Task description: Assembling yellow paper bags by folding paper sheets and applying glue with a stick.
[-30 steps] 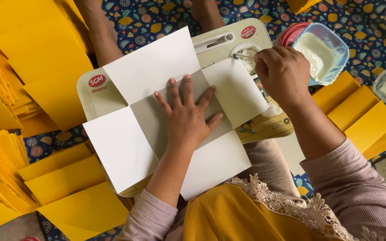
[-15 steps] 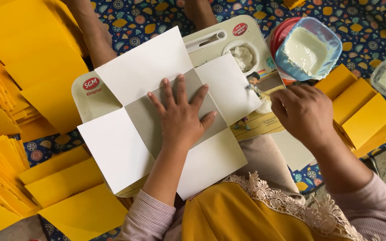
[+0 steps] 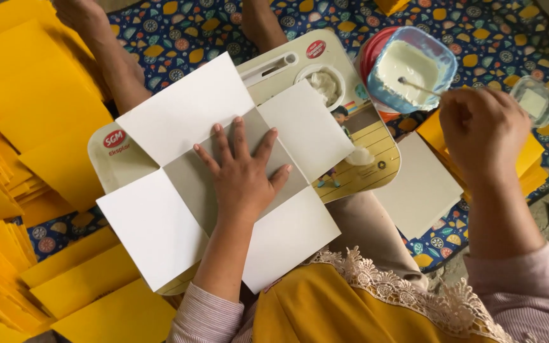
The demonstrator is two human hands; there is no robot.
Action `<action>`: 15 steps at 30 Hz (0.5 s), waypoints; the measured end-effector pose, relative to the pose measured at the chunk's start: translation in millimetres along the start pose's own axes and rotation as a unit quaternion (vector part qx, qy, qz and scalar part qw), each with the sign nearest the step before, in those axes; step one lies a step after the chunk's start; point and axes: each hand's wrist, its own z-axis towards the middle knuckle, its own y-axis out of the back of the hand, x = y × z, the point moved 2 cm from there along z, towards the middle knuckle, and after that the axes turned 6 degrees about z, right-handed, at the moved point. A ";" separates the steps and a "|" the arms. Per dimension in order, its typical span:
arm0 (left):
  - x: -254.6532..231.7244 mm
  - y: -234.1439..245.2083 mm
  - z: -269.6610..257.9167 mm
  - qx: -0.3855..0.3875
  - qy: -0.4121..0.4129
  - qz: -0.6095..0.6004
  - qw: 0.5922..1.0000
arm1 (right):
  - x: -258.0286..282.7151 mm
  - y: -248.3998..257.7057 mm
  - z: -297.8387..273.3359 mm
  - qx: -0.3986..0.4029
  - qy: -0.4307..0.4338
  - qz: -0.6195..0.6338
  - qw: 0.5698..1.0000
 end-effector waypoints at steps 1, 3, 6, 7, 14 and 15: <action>-1.0 0.3 -0.7 -0.002 -0.004 -0.001 1.000 | -3.7 -4.5 2.9 -0.002 -0.002 -0.004 1.000; -0.1 0.7 -0.1 0.006 0.002 -0.001 1.000 | -11.7 -17.7 13.9 0.000 -0.001 -0.009 1.000; 0.2 2.0 0.9 0.007 0.000 0.009 1.000 | -19.8 -36.3 17.6 0.053 -0.033 -0.083 0.995; -0.2 1.5 0.6 0.008 -0.002 0.009 1.000 | -18.6 -37.8 18.6 0.054 -0.036 -0.083 0.994; -0.2 -0.4 0.8 0.010 0.003 0.015 1.000 | -20.0 -42.8 23.3 0.079 -0.044 -0.064 0.994; -0.1 0.2 0.8 0.004 0.003 0.015 1.000 | -18.9 -39.2 24.1 0.058 -0.038 -0.039 0.997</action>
